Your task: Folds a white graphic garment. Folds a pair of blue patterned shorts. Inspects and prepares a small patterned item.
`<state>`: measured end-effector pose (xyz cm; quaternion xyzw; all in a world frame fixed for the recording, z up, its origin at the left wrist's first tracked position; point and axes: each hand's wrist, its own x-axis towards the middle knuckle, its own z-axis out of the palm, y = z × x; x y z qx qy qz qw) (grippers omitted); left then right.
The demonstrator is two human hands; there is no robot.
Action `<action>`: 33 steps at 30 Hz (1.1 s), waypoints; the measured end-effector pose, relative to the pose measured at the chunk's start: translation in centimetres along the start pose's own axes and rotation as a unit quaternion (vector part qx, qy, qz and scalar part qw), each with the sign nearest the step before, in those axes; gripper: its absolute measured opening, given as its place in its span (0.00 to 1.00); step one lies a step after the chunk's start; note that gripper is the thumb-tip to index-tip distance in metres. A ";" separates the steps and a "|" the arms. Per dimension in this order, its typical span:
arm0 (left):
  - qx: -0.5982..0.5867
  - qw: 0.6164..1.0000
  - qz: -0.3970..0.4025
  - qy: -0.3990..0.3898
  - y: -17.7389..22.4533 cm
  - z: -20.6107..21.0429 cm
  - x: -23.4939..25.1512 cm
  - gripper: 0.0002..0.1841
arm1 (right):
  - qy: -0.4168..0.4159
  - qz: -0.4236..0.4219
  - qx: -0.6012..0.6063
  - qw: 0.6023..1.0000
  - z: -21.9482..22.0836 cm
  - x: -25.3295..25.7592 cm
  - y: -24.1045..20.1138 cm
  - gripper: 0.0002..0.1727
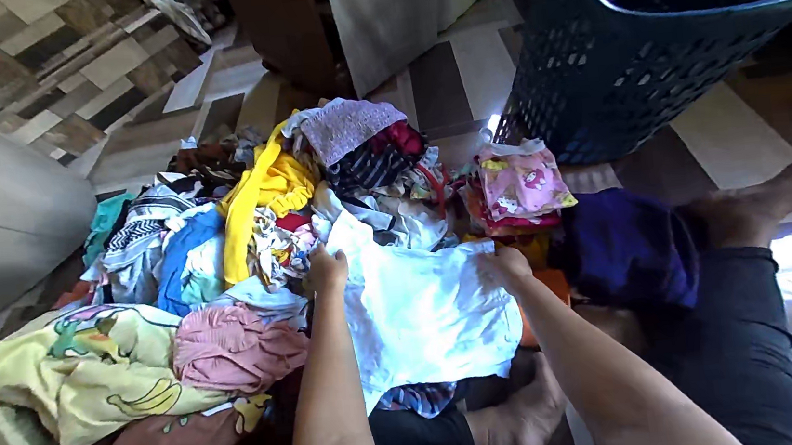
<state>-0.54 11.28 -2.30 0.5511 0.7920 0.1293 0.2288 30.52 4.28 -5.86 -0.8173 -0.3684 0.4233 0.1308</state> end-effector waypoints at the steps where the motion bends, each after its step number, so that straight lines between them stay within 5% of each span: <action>1: -0.004 1.000 -0.009 0.000 -0.1 0.3 0.3 0.28 | 0.003 -0.008 0.006 1.000 0.0 0.1 0.1 0.28; 6: -0.023 0.997 -0.009 0.069 -1.4 1.6 0.8 0.18 | 0.119 0.010 0.096 0.988 0.4 -0.2 2.2 0.28; 14: -0.090 0.980 0.053 0.168 -3.0 3.5 0.0 0.18 | 0.159 0.023 0.088 0.983 0.9 -0.5 2.8 0.26; 18: -0.027 0.991 0.099 0.084 -0.8 2.1 -4.8 0.30 | 0.192 -0.169 0.005 0.967 2.3 -3.4 4.3 0.30; 22: 0.095 0.961 0.255 -0.049 0.6 3.8 -9.8 0.28 | 0.106 -0.373 -0.166 0.907 7.1 -7.9 7.4 0.31; 25: 0.177 0.931 0.298 -0.116 -0.9 4.9 -9.4 0.28 | 0.030 -0.336 -0.280 0.899 8.0 -7.4 10.5 0.38; 30: 0.229 0.928 0.254 -0.145 -4.0 3.7 -7.2 0.33 | -0.016 -0.226 -0.281 0.933 5.1 -8.8 9.4 0.42; 33: 0.248 0.920 0.221 -0.206 -3.9 1.9 -8.5 0.34 | -0.023 -0.329 -0.251 0.910 4.3 -11.5 10.6 0.35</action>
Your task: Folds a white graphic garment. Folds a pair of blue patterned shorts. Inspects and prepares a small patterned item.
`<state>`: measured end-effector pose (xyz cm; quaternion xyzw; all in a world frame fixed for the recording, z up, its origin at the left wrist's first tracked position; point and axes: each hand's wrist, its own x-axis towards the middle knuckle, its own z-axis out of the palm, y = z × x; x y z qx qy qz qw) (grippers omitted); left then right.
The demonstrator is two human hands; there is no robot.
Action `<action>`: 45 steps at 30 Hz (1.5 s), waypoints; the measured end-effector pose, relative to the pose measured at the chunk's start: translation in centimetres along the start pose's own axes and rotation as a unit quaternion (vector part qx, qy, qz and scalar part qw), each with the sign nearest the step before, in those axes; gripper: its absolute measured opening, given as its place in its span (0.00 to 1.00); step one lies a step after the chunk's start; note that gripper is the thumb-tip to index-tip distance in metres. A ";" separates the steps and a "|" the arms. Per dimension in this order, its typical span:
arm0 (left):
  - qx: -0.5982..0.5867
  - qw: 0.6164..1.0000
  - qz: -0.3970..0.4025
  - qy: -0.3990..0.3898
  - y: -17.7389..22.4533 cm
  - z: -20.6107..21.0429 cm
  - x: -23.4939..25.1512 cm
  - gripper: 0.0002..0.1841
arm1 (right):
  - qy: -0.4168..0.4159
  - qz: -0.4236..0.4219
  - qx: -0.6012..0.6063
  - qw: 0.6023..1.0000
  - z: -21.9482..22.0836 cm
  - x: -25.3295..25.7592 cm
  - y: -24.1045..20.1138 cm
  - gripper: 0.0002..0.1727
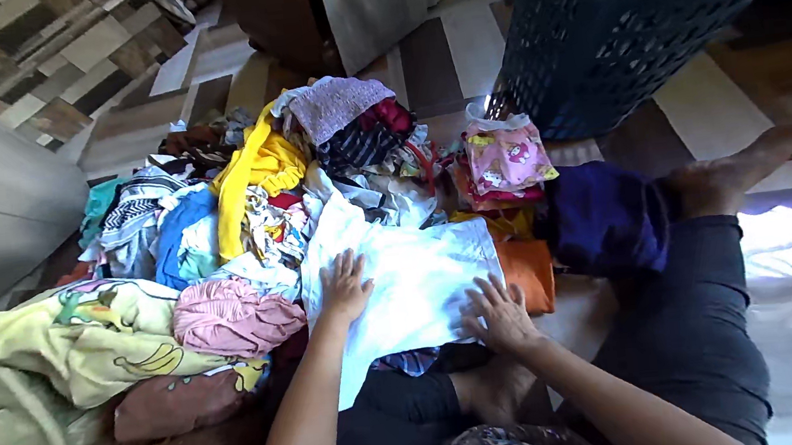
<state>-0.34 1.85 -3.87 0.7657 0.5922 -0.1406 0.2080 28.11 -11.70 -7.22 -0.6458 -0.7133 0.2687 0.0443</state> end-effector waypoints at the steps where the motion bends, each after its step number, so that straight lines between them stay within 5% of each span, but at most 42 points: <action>1: -0.008 1.000 -0.003 -0.011 -0.1 -0.1 -1.0 0.34 | -0.004 -0.044 -0.003 0.999 0.2 -0.9 -0.3 0.31; 3: -0.029 0.999 -0.011 -0.012 -0.2 0.3 -3.8 0.33 | -0.049 -0.076 -0.001 0.996 1.0 -2.0 -1.2 0.26; 10: -0.069 0.981 -0.178 -0.045 0.4 1.5 -13.4 0.36 | -0.139 0.085 -0.059 0.985 1.9 0.4 -3.0 0.25; 15: -0.099 0.973 -0.162 -0.130 -0.4 -0.1 -14.9 0.55 | -0.159 0.083 -0.080 0.981 1.5 0.2 -2.7 0.23; 20: -0.031 0.970 -0.164 -0.177 1.7 -0.3 -15.4 0.62 | -0.141 0.060 -0.080 0.985 0.4 -2.2 -0.9 0.20; 22: -0.031 0.973 -0.159 -0.162 1.8 -0.1 -15.5 0.54 | -0.131 0.038 -0.074 0.988 -0.2 -2.9 -0.3 0.18; 26: -0.084 0.987 -0.108 -0.081 -0.2 -0.4 -16.2 0.23 | -0.131 0.014 -0.079 0.988 -0.4 -3.2 0.2 0.18; 28: -0.106 0.989 -0.088 -0.047 -1.7 -0.7 -16.4 0.16 | -0.166 0.009 -0.087 0.982 0.0 -2.8 0.2 0.18; 31: -0.162 0.984 -0.070 0.001 -3.2 -1.5 -17.1 0.14 | -0.210 0.010 -0.101 0.972 0.4 -2.2 0.2 0.22; 35: -0.241 0.963 0.011 0.124 -4.4 -1.1 -17.5 0.12 | -0.228 0.060 -0.101 0.967 0.3 -1.1 -0.6 0.40; 41: -0.303 0.940 0.071 0.138 -4.1 -2.6 -16.2 0.13 | -0.244 0.116 -0.140 0.952 0.1 -0.4 -3.2 0.23; 45: -0.333 0.932 0.082 0.118 -4.1 -4.5 -15.3 0.09 | -0.217 0.088 -0.116 0.965 0.1 -0.9 -2.0 0.21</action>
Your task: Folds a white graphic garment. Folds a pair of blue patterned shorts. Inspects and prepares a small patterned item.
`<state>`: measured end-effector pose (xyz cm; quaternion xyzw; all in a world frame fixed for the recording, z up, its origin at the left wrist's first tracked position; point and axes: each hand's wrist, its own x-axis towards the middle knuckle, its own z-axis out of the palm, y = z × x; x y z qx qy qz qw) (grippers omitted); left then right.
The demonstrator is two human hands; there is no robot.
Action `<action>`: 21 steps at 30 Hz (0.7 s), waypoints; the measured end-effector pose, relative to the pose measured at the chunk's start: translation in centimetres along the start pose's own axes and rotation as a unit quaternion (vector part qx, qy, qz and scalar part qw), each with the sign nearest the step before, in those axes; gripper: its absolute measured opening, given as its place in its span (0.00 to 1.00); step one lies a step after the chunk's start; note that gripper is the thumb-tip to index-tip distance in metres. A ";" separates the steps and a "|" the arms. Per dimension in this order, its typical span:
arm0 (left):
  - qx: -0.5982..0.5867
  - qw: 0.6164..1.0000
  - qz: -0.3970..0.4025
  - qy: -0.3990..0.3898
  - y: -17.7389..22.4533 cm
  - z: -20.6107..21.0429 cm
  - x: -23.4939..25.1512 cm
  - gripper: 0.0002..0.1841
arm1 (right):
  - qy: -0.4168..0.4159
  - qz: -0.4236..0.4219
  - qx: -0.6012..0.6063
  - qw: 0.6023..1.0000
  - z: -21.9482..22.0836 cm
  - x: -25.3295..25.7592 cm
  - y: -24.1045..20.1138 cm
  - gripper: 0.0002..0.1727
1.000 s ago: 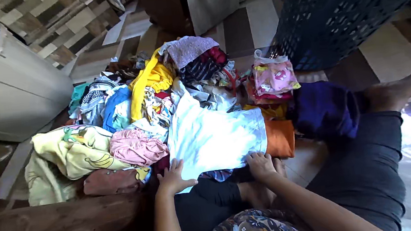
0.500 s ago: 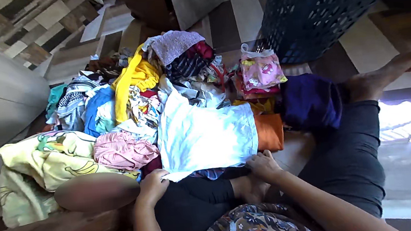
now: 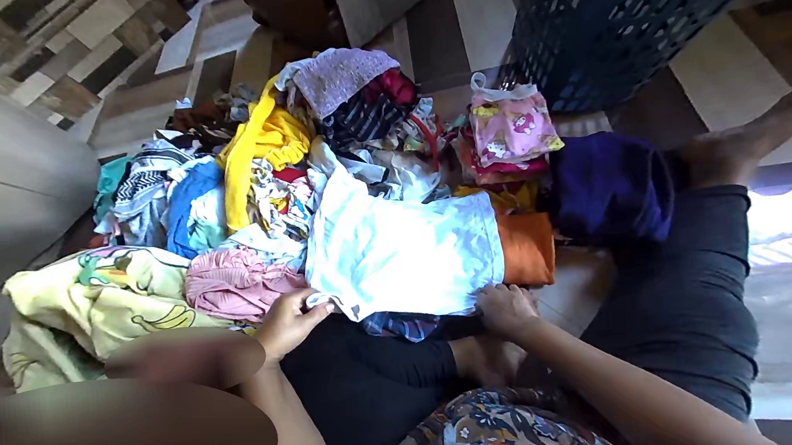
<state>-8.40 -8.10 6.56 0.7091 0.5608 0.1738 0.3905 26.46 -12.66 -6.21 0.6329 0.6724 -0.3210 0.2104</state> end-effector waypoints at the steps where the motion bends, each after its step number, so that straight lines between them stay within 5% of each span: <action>1: -0.024 1.000 -0.010 -0.002 0.2 -0.3 0.3 0.08 | 0.000 -0.019 0.013 1.000 -0.2 -0.3 0.6 0.20; 5: -0.160 0.984 -0.073 0.037 0.2 -0.8 2.9 0.07 | -0.055 -0.105 0.077 0.990 -4.4 -2.0 3.3 0.20; 8: -0.204 0.969 -0.084 0.109 -0.9 -0.3 6.6 0.12 | -0.031 -0.077 0.228 0.970 -8.7 -1.9 5.3 0.18; 11: -0.192 0.959 -0.125 0.165 -2.7 1.0 9.5 0.24 | 0.176 -0.032 0.490 0.853 -7.5 1.4 8.0 0.18; 14: -0.141 0.955 -0.208 0.158 -5.2 2.7 9.8 0.30 | 0.182 0.028 0.613 0.768 -5.5 3.8 8.2 0.29; 18: -0.154 0.940 -0.260 0.156 -5.8 3.9 8.0 0.28 | 0.173 0.058 0.575 0.797 -3.6 3.7 6.4 0.35; 21: -0.133 0.945 -0.258 0.148 -5.6 3.9 7.5 0.23 | 0.183 0.075 0.501 0.842 -3.3 4.3 5.5 0.32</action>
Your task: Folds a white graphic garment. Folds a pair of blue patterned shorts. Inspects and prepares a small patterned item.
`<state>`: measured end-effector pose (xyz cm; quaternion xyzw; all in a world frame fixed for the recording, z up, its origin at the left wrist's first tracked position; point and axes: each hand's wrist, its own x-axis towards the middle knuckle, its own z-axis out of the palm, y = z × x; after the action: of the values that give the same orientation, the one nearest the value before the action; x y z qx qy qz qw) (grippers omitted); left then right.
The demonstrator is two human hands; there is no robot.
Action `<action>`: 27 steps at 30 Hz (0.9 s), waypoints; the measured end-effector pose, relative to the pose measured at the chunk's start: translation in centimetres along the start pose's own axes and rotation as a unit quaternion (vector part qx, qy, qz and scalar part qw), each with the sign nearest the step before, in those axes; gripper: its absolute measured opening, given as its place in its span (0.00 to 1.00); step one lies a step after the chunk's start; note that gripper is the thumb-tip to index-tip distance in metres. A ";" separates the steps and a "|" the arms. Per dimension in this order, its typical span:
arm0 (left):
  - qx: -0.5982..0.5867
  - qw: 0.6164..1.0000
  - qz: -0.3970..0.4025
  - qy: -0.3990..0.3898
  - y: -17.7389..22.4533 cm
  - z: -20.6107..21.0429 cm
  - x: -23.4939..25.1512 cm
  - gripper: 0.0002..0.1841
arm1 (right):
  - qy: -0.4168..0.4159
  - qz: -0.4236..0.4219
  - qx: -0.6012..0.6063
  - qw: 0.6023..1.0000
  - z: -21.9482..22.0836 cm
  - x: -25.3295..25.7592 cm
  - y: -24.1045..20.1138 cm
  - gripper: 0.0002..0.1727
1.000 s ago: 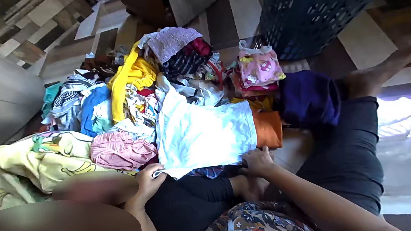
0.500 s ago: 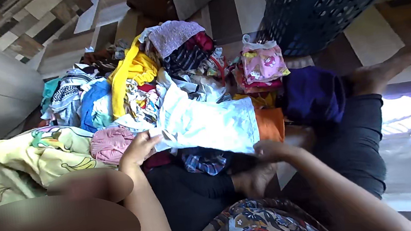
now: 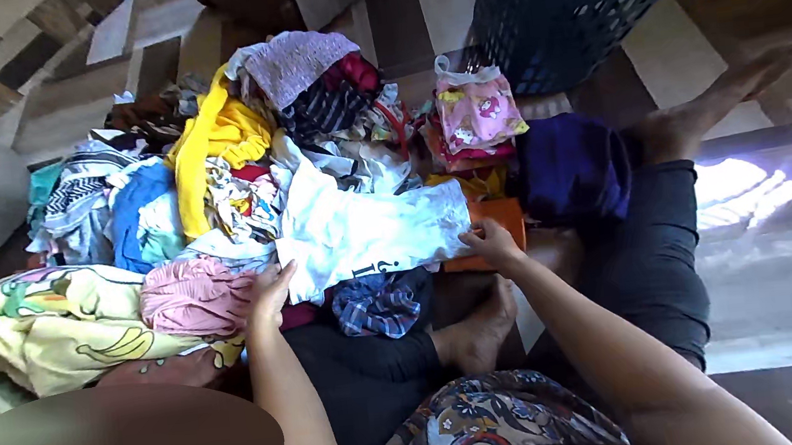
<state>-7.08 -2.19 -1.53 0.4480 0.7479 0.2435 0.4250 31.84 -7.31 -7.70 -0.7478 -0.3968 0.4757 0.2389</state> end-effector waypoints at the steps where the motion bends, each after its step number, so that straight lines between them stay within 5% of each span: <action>1: 0.016 1.000 0.001 -0.006 0.3 0.0 -0.1 0.23 | -0.003 0.003 -0.042 0.999 0.2 0.1 -0.3 0.31; 6: 0.074 0.996 0.048 -0.001 0.3 1.0 0.5 0.18 | -0.029 0.050 -0.188 0.980 1.0 0.3 -2.1 0.31; 12: -0.056 0.974 0.217 0.017 1.2 0.5 0.6 0.16 | 0.054 -0.011 -0.079 0.995 0.4 -1.7 -1.1 0.23; 20: 0.211 0.972 0.103 0.001 0.0 1.9 2.9 0.25 | 0.071 -0.040 -0.036 0.996 1.1 -2.0 2.2 0.26; 27: 0.199 0.976 0.089 -0.011 0.2 1.2 3.0 0.21 | 0.034 -0.025 -0.006 0.999 0.4 -1.4 3.2 0.32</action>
<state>-6.68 0.49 -3.22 0.5912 0.7338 0.1218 0.3117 32.32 -10.27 -9.50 -0.7549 -0.4099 0.4413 0.2595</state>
